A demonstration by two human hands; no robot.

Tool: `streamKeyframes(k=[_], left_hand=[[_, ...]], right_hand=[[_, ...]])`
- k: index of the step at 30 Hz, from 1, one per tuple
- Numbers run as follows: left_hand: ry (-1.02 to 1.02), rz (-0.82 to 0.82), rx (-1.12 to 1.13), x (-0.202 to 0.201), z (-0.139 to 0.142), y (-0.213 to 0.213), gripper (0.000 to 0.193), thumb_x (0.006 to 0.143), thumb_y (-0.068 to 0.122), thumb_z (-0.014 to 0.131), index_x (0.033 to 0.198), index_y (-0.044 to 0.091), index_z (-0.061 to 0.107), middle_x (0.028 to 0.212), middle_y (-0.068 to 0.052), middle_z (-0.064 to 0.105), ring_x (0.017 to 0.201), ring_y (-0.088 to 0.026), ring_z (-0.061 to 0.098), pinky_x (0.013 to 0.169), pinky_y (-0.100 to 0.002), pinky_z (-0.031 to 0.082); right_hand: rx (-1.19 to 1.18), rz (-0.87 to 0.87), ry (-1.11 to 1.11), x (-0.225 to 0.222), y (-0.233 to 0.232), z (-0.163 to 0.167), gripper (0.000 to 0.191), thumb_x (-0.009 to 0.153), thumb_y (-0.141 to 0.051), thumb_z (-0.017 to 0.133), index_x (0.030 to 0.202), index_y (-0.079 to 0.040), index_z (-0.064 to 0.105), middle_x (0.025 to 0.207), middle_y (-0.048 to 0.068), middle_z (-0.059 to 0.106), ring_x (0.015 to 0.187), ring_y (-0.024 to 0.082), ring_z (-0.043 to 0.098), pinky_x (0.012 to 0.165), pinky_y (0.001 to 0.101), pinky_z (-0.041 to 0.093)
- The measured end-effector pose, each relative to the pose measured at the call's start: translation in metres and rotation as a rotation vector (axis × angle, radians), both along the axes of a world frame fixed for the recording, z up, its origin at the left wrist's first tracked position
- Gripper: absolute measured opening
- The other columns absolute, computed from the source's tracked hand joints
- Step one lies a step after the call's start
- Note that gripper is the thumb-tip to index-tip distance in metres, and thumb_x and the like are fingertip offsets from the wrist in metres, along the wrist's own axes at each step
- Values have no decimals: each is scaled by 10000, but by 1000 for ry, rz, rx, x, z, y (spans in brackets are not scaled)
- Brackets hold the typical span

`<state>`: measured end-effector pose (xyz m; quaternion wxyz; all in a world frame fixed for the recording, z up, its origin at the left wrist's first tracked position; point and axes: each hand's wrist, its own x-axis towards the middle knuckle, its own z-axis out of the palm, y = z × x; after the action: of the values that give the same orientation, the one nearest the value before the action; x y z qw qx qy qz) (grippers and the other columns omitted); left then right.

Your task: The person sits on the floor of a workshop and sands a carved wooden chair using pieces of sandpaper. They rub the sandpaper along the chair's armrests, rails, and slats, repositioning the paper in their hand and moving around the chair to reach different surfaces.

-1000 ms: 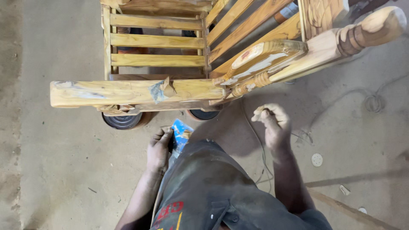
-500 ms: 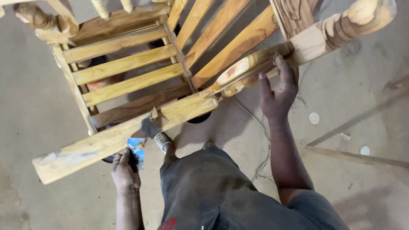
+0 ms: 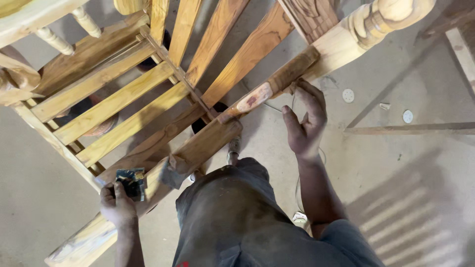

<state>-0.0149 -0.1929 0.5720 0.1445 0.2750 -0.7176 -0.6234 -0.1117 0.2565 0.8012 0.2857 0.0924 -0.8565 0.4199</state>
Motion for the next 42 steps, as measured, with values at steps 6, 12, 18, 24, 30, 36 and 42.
streamKeyframes(k=[6,12,18,24,30,36,42], left_hand=[[132,56,-109,1,-3,14,69,1135,42,602,1107,-20,615,1041,-53,653,931,-108,573,852,-263,512],[246,123,91,2,5,29,61,1146,33,562,1112,14,609,1035,-28,634,922,-90,560,862,-251,506],[262,177,38,-1,4,37,108,1183,10,572,1078,-8,593,1020,-43,626,912,-85,540,857,-230,492],[242,215,15,-7,4,45,86,1163,-18,557,1096,-11,611,1067,-49,635,955,-90,556,918,-243,503],[226,198,-101,-11,3,45,68,1140,-36,557,1097,-30,609,1059,-59,641,954,-103,561,902,-252,506],[170,196,-61,-13,-3,39,59,1140,-11,567,1093,-27,600,1042,-49,643,932,-101,563,883,-254,515],[186,160,-87,-9,-17,24,74,1171,5,590,1111,-33,610,1046,-53,643,945,-104,565,889,-248,512]], right_hand=[[-106,22,-49,-19,14,10,399,933,35,685,1321,36,590,1311,174,613,1228,288,602,1116,382,482],[157,61,-93,-34,31,51,380,884,7,690,1257,55,634,1226,178,667,1161,295,653,1037,394,529],[48,294,-169,-42,57,67,264,934,-16,691,1195,17,665,1177,145,709,1121,243,679,1029,358,536],[-235,185,-314,-51,110,74,118,1051,-21,674,1130,62,645,1026,125,718,891,128,690,832,242,562],[-24,302,-394,-58,129,102,196,1054,-153,696,1074,37,650,878,104,718,794,112,693,752,230,565],[718,53,-674,-71,100,123,707,871,-305,745,1484,-22,534,718,95,748,569,203,712,571,330,553],[970,48,-633,-88,75,126,805,884,-293,709,1610,-73,440,683,85,730,603,237,717,629,373,593]])
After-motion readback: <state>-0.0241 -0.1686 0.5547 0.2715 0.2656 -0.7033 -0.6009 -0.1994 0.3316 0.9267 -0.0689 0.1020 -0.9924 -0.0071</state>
